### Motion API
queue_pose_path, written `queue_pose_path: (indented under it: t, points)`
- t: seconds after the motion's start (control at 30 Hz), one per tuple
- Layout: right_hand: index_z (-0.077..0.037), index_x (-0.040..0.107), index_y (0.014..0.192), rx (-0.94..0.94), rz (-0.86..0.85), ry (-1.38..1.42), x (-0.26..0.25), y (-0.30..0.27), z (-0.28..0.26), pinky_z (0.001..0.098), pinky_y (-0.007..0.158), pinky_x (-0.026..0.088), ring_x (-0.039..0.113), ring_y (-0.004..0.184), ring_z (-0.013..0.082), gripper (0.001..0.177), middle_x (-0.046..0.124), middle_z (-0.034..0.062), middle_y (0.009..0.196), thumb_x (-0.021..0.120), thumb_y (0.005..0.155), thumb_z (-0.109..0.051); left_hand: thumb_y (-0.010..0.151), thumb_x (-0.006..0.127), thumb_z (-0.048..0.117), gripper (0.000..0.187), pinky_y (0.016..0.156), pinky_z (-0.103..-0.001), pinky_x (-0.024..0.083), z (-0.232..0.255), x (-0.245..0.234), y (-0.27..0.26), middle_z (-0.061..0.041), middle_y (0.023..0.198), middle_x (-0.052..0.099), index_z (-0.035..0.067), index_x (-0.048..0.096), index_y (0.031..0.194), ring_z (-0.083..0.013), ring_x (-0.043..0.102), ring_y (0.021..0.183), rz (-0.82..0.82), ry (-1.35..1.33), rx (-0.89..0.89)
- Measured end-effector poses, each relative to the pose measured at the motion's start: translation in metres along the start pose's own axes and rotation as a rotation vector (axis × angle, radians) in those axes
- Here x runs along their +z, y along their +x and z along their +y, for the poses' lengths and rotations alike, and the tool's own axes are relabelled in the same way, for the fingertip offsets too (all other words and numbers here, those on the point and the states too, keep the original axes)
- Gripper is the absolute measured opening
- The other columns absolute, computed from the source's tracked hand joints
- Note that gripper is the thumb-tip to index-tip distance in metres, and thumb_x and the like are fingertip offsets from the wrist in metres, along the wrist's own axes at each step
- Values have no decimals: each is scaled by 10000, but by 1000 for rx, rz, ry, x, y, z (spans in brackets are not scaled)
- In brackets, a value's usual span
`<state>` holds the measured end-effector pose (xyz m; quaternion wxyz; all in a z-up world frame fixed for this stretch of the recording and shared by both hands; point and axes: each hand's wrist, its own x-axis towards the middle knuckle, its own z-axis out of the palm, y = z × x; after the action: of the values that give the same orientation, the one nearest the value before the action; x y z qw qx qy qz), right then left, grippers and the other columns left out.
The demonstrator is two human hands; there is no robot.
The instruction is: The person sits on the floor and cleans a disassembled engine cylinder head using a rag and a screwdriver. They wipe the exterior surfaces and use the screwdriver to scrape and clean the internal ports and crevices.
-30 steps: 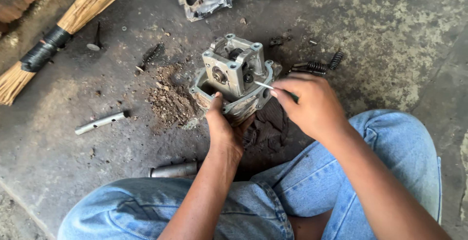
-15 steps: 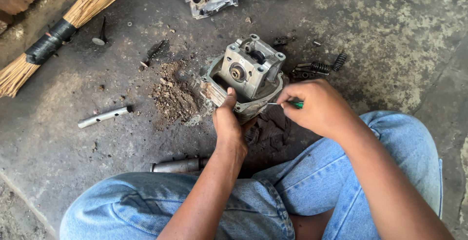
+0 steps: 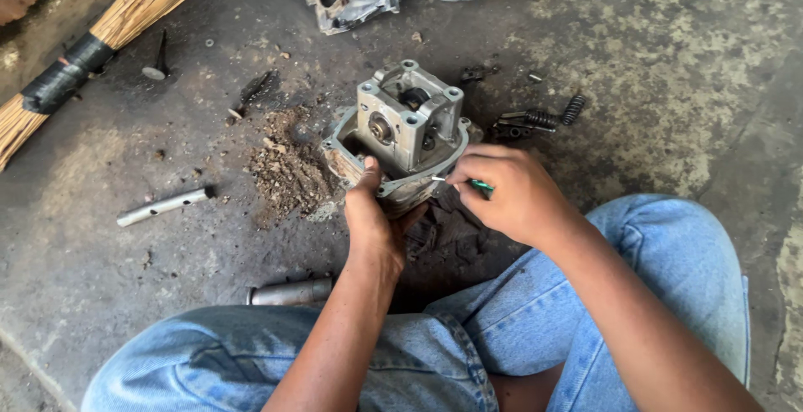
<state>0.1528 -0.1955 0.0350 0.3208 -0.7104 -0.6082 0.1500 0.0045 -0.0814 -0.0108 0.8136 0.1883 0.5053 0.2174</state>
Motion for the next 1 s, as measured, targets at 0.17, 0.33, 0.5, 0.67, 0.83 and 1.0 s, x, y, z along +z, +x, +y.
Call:
queue_pose_path:
  t: [0.17,0.33,0.5,0.67,0.83,1.0]
  points:
    - [-27,689,878,-55,10,12,10,2,4,375,697,578,728,803,272,98,718,89,923,722,787,-42,956,461,513,548,894,-462,563,-1,-5,5,-127,1196,722,109,602,1299,-268,704,1060,21,7,-11]
    - [-26,680,882,-104,63,29,19,8,6,379,716,574,721,822,280,81,714,90,920,717,815,-53,959,362,564,617,852,-442,566,-3,-9,9,-115,1188,725,110,599,1303,-252,709,1020,-40,-30,-45]
    - [-29,675,882,-61,27,88,14,15,3,377,712,577,737,822,266,100,721,71,906,724,804,-69,966,354,571,625,842,-421,572,-5,-12,13,-126,1141,739,94,618,1272,-264,714,988,-60,-19,-45]
    - [-37,688,876,-170,-48,-84,4,21,-6,405,669,555,698,761,297,92,693,80,909,733,801,-65,966,336,570,635,839,-417,568,-3,-12,14,-126,1110,753,92,636,1258,-257,715,974,-49,5,-58]
    - [-43,700,878,-197,-132,-164,9,27,-4,421,619,546,681,680,292,92,661,87,863,731,793,-55,968,357,565,587,846,-421,561,3,-12,8,-84,1126,743,133,633,1254,-211,709,998,10,12,-47]
    - [-30,688,881,-127,-4,81,44,15,-8,366,686,598,731,784,262,79,718,100,935,725,827,-73,969,385,536,548,815,-421,551,-3,-9,10,-104,1097,725,130,650,1223,-228,682,948,-10,-14,-29]
